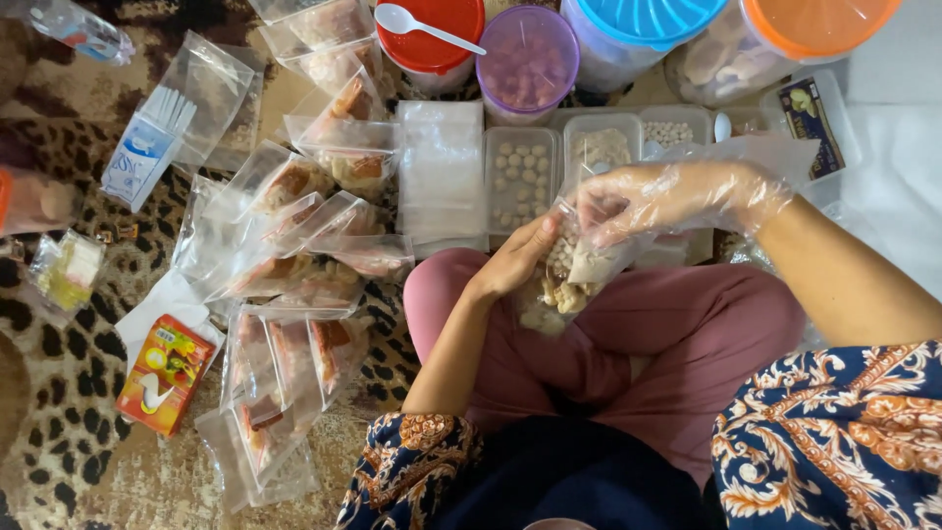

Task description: A person is manually portioning various snacks from large plastic containers into small individual plastic bags using a spoon while sitting on the floor.

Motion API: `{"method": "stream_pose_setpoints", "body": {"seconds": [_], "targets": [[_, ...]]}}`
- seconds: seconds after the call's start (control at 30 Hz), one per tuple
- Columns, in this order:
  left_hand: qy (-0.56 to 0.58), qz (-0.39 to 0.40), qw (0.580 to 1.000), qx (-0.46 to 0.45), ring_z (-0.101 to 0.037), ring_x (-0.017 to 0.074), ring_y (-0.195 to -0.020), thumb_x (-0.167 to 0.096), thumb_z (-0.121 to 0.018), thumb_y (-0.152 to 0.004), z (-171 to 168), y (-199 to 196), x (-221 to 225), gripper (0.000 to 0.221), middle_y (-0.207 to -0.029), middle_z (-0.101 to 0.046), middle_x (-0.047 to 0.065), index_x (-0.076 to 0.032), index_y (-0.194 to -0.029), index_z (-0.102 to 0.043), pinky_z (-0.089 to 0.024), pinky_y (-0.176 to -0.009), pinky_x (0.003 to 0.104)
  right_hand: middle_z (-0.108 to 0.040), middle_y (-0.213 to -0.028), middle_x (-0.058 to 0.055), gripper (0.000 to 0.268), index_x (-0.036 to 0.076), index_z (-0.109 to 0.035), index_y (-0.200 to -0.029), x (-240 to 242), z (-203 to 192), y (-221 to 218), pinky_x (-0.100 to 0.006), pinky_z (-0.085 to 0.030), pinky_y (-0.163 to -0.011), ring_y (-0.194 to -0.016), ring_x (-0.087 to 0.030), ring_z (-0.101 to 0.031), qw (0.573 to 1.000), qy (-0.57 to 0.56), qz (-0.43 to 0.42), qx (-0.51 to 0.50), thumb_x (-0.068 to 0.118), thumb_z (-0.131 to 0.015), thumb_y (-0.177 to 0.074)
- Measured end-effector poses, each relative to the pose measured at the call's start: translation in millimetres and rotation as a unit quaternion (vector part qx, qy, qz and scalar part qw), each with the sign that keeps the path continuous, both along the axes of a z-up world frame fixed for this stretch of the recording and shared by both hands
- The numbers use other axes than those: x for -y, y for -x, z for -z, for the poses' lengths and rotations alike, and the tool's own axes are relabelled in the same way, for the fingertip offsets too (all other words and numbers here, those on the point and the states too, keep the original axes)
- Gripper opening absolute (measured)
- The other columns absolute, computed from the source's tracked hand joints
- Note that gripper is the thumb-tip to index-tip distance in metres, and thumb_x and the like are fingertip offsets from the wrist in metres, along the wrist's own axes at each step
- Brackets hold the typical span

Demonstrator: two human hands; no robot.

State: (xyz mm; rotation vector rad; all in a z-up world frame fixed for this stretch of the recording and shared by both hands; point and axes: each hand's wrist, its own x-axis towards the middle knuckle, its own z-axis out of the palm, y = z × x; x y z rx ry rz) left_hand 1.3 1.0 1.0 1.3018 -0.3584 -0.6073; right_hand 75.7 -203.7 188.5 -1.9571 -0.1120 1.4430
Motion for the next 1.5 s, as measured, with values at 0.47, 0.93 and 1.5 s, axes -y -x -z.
{"method": "stream_pose_setpoints", "body": {"seconds": [0.47, 0.93, 1.5], "targets": [[-0.018, -0.033, 0.999, 0.015, -0.044, 0.0375, -0.137, -0.043, -0.037, -0.114, 2, -7, -1, 0.056, -0.143, -0.056, 0.027, 0.001, -0.144, -0.056, -0.036, -0.116, 0.056, -0.078, -0.101, -0.014, 0.028, 0.005, -0.073, -0.105, 7, 29, -8, -0.042, -0.059, -0.085, -0.098, -0.027, -0.074, 0.997, -0.025, -0.016, 0.066, 0.026, -0.079, -0.087], [0.027, -0.027, 0.998, 0.056, -0.027, 0.0372, -0.151, -0.038, -0.032, -0.116, -48, -8, -3, 0.052, -0.163, -0.037, 0.018, -0.009, -0.158, -0.040, -0.022, -0.126, 0.055, -0.080, -0.118, -0.016, 0.044, 0.008, -0.078, -0.124, -7, 16, -11, -0.044, -0.054, -0.101, -0.116, -0.028, -0.072, 0.998, -0.011, -0.034, 0.055, 0.024, -0.081, -0.084], [-0.012, -0.071, 0.996, 0.051, -0.039, 0.0363, -0.141, -0.038, -0.034, -0.114, 10, -4, 1, 0.054, -0.151, -0.048, 0.025, -0.001, -0.152, -0.047, -0.032, -0.119, 0.055, -0.079, -0.098, -0.005, 0.020, 0.011, -0.081, -0.091, -7, 85, -26, -0.039, -0.054, -0.088, -0.094, -0.019, -0.070, 0.977, -0.108, -0.154, 0.103, 0.029, -0.079, -0.085]]}}
